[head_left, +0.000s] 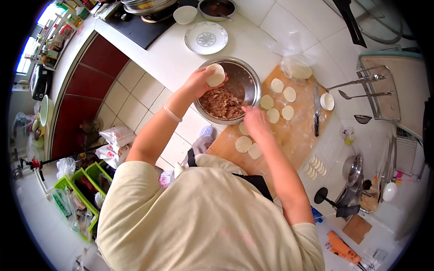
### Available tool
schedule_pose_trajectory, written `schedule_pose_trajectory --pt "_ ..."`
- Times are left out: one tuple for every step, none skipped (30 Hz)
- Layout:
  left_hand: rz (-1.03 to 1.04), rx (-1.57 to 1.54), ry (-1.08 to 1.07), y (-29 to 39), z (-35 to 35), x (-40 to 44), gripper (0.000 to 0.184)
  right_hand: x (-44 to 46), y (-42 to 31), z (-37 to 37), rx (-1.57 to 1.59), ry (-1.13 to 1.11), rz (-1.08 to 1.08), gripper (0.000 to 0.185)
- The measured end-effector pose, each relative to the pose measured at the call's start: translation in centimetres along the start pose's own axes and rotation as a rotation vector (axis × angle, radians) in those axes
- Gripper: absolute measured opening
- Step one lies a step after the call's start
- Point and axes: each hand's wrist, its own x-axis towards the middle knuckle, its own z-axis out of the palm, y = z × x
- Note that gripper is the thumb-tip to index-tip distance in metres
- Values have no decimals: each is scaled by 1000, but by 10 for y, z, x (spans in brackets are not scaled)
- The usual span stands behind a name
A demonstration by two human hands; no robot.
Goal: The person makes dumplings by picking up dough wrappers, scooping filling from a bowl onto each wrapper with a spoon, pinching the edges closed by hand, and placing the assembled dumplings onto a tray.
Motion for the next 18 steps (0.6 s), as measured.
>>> schedule_pose_trajectory --pt "-2 -59 34 -2 -6 -3 36 3 2 -13 104 31 1 24" --pt "-5 -115 69 -4 -11 -6 36 4 2 -19 210 62 4 26" --pt "-3 -120 71 -5 -13 -8 36 6 2 -19 207 58 1 26" --pt "-8 -140 75 -5 -15 -12 37 8 0 -18 251 59 -10 27" --pt "-11 -160 78 -5 -17 -14 37 9 -1 -18 294 59 -21 29" --pt "-10 -165 82 -6 -19 -16 37 10 0 -14 293 55 -25 29" --pt "-7 -179 73 -7 -22 -18 37 11 2 -7 257 37 -37 29" --pt "-4 -192 62 -8 -24 -19 38 11 5 -1 222 21 -48 29" --pt "-4 -196 64 -8 -25 -21 38 10 6 0 220 17 -49 29" --pt "2 -212 70 -8 -27 -22 38 8 7 2 261 18 -51 29" --pt "8 -229 76 -8 -28 -23 38 6 10 3 301 18 -52 29" --pt "3 -235 75 -10 -29 -23 38 2 12 3 298 12 -48 29" --pt "-2 -249 88 -11 -30 -26 39 -2 12 3 350 -12 -61 28" --pt "-3 -261 98 -10 -30 -27 39 -4 12 2 402 -31 -77 27" --pt "-3 -262 97 -11 -29 -27 39 -5 13 0 401 -31 -77 27" --pt "-3 -275 93 -11 -28 -28 38 -5 12 -3 431 -60 -73 25" --pt "-4 -287 89 -11 -28 -29 38 -6 11 -4 463 -90 -70 23" --pt "-4 -285 92 -11 -28 -29 38 -6 10 -4 467 -91 -71 23"
